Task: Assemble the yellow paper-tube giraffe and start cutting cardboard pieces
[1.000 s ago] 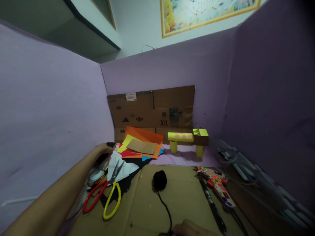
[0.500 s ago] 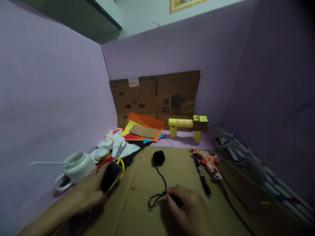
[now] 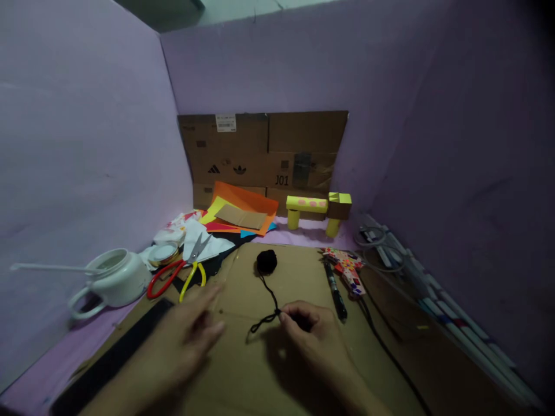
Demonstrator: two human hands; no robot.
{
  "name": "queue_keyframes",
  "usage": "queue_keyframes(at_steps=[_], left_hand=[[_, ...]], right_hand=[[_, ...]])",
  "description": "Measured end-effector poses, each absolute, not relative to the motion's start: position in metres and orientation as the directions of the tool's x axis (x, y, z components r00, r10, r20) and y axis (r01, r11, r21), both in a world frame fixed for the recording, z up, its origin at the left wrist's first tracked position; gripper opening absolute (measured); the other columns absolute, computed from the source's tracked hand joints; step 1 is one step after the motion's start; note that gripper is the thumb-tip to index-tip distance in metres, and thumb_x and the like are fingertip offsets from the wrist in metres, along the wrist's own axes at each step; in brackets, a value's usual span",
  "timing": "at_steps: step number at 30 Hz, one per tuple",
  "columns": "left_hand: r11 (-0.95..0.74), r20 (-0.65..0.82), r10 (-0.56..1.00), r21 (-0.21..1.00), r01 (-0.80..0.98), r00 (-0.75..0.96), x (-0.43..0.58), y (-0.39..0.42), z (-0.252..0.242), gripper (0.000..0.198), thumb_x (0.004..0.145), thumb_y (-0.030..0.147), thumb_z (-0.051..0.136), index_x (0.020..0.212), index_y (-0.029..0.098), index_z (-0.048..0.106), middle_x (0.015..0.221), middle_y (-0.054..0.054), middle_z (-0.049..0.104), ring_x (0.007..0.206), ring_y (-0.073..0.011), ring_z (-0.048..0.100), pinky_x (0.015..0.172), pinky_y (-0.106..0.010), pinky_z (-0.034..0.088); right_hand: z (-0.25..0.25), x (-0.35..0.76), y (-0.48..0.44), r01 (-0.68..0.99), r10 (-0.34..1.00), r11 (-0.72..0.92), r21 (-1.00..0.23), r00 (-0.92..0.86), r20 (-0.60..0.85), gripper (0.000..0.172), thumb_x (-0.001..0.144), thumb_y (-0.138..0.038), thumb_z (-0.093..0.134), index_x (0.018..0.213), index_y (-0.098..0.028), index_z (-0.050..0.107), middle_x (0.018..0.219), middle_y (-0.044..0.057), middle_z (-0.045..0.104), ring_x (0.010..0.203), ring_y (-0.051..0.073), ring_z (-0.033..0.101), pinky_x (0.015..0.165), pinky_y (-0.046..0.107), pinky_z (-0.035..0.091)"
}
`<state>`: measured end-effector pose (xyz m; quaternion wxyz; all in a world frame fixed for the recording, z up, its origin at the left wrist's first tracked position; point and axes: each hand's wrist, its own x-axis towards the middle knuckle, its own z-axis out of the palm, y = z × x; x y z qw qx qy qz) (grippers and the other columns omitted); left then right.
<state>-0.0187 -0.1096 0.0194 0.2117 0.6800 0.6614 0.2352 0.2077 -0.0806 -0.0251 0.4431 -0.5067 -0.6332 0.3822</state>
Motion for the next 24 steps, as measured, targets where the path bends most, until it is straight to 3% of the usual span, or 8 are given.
queue_keyframes(at_steps=[3,6,8,10,14,18,20,24], left_hand=[[0.133,-0.25,0.948,0.874,0.467,0.198,0.033,-0.093,0.004,0.068,0.073,0.053,0.049,0.134,0.023,0.039,0.062,0.0,0.056,0.049,-0.0141,0.048,0.045,-0.026,0.039],[0.277,-0.345,0.912,0.917,0.286,0.224,0.058,-0.077,-0.011,0.062,0.07,0.054,0.052,0.122,0.019,0.051,0.054,0.004,0.05,0.037,-0.0094,0.037,0.036,-0.022,0.028],[0.172,-0.236,0.953,0.938,0.3,0.19,0.06,-0.071,-0.014,0.037,0.07,0.046,0.055,0.091,0.017,0.065,0.056,0.002,0.052,0.043,-0.009,0.041,0.041,-0.022,0.031],[-0.03,-0.045,0.984,0.909,0.416,0.17,0.056,-0.072,-0.011,0.023,0.074,0.037,0.053,0.069,0.017,0.063,0.06,0.0,0.055,0.054,-0.0111,0.049,0.052,-0.023,0.037],[-0.378,0.226,0.924,0.653,0.656,0.308,0.047,-0.083,0.004,0.023,0.083,0.027,0.046,0.067,0.02,0.061,0.068,-0.002,0.059,0.067,-0.0139,0.054,0.062,-0.026,0.038],[-0.573,0.245,0.814,0.486,0.66,0.527,0.05,-0.088,0.024,0.023,0.084,0.023,0.043,0.068,0.019,0.058,0.068,-0.002,0.058,0.064,-0.013,0.052,0.058,-0.025,0.035],[-0.578,0.24,0.806,0.518,0.63,0.542,0.055,-0.083,0.031,0.021,0.083,0.023,0.045,0.069,0.019,0.06,0.067,-0.002,0.059,0.063,-0.0126,0.052,0.058,-0.025,0.036],[-0.344,0.162,0.912,0.803,0.487,0.378,0.064,-0.067,0.026,0.015,0.076,0.023,0.051,0.065,0.018,0.06,0.061,0.001,0.058,0.061,-0.0114,0.052,0.058,-0.023,0.037]], right_hand=[[-0.022,0.21,-0.079,0.281,0.977,0.213,-0.936,-0.069,0.202,0.021,0.073,-0.029,0.054,0.065,-0.015,0.067,0.06,0.002,0.066,0.056,0.014,0.059,0.052,0.022,0.043],[-0.022,0.214,-0.076,0.286,0.97,0.24,-0.928,-0.036,0.24,0.023,0.076,-0.031,0.053,0.065,-0.016,0.066,0.06,0.002,0.065,0.057,0.015,0.059,0.053,0.022,0.043],[-0.024,0.217,-0.075,0.318,0.967,0.25,-0.914,-0.032,0.253,0.022,0.077,-0.032,0.053,0.068,-0.017,0.067,0.063,0.002,0.066,0.06,0.016,0.06,0.056,0.023,0.044],[-0.027,0.219,-0.074,0.361,0.961,0.27,-0.892,-0.043,0.273,0.022,0.079,-0.032,0.053,0.073,-0.017,0.068,0.068,0.003,0.068,0.065,0.017,0.061,0.06,0.024,0.045],[-0.031,0.219,-0.074,0.402,0.942,0.332,-0.853,-0.091,0.323,0.021,0.081,-0.03,0.051,0.077,-0.018,0.067,0.072,0.005,0.069,0.068,0.017,0.062,0.063,0.025,0.045],[-0.028,0.219,-0.079,0.464,0.917,0.4,-0.791,-0.2,0.347,0.019,0.081,-0.025,0.049,0.077,-0.018,0.067,0.073,0.004,0.068,0.067,0.015,0.061,0.062,0.024,0.042],[-0.024,0.219,-0.082,0.453,0.897,0.439,-0.776,-0.272,0.349,0.02,0.08,-0.023,0.049,0.075,-0.018,0.067,0.07,0.003,0.066,0.064,0.014,0.058,0.059,0.024,0.04],[-0.017,0.217,-0.085,0.245,0.913,0.39,-0.887,-0.231,0.337,0.019,0.076,-0.027,0.051,0.063,-0.017,0.061,0.06,0.001,0.059,0.057,0.012,0.051,0.055,0.023,0.038]])
